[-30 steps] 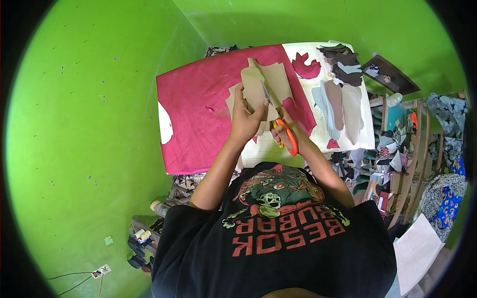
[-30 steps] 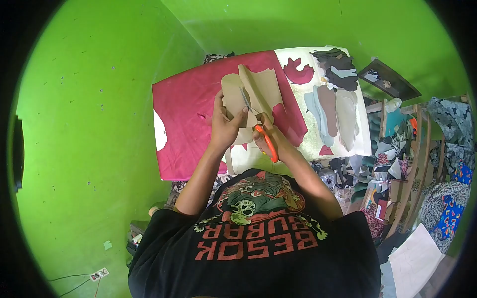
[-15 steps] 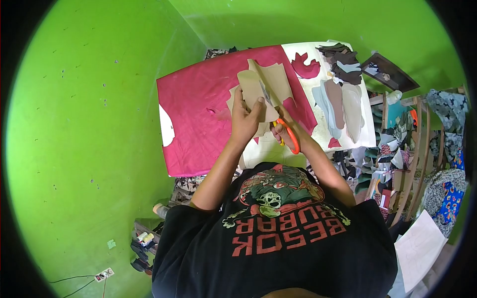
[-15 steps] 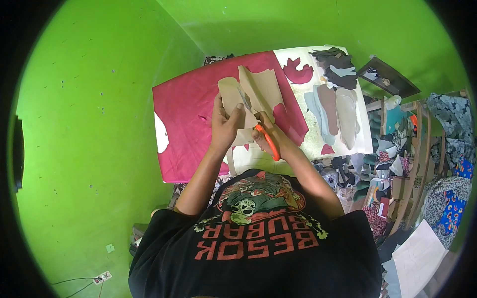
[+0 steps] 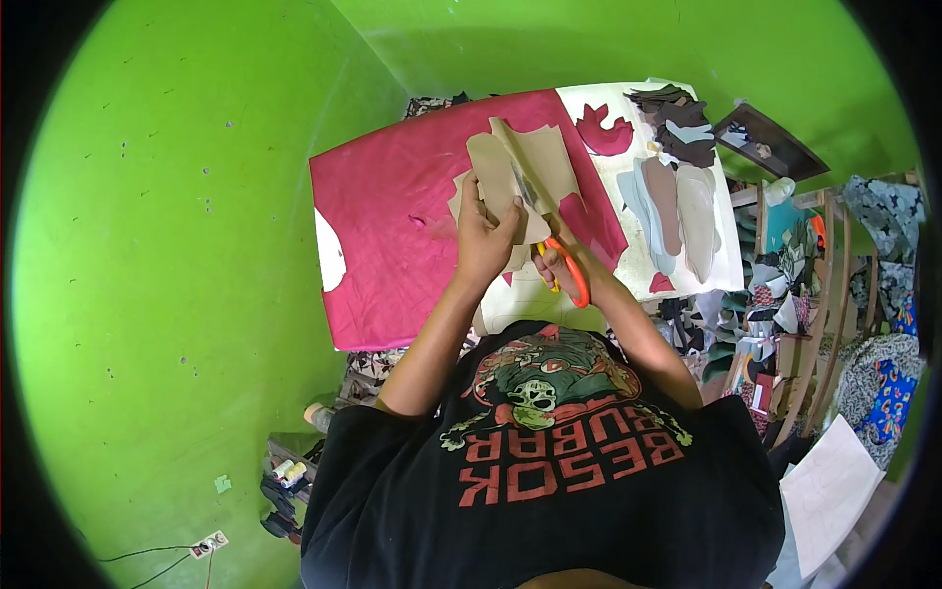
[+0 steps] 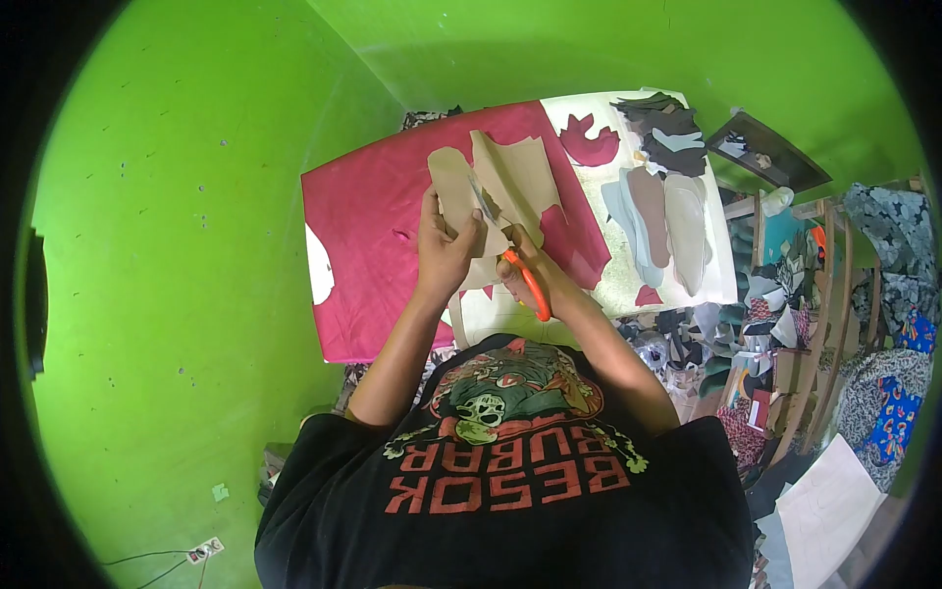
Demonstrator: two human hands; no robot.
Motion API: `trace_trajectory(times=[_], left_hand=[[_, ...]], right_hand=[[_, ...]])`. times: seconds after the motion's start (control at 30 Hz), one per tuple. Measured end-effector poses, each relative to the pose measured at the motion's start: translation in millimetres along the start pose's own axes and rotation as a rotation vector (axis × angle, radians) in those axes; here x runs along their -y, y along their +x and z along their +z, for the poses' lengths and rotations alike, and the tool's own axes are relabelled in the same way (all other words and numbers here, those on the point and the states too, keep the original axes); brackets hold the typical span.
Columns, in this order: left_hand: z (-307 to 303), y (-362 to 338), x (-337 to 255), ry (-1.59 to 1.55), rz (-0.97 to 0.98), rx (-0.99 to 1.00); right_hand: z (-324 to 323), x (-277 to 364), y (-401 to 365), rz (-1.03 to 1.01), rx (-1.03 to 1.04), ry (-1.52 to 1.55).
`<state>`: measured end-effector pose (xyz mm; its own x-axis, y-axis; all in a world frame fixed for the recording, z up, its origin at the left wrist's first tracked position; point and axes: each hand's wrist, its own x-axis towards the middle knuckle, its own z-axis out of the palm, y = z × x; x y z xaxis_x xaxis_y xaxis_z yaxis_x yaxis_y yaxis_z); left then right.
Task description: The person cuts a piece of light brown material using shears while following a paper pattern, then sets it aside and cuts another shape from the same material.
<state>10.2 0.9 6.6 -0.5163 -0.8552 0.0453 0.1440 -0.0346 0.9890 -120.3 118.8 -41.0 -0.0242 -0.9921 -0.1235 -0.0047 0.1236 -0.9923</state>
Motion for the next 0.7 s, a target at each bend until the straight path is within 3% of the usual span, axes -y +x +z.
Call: trace_trajectory(times=[0.1, 0.3, 0.37, 0.7], left_hand=[[1.1, 0.1, -3.2, 0.012, -0.003, 0.02], [1.3, 3.8, 1.2, 0.081, 0.046, 0.084], [1.6, 2.8, 4.1, 0.026, 0.036, 0.077], [7.5, 2.3, 3.8, 0.006, 0.01, 0.087]], right_hand=[[2.5, 4.9, -1.2, -0.038, 0.006, 0.074], [-2.9, 5.0, 0.4, -0.072, -0.073, -0.062], [-3.9, 18.5, -4.5, 0.061, -0.014, 0.017], [3.6, 14.9, -2.3, -0.017, -0.079, 0.159]])
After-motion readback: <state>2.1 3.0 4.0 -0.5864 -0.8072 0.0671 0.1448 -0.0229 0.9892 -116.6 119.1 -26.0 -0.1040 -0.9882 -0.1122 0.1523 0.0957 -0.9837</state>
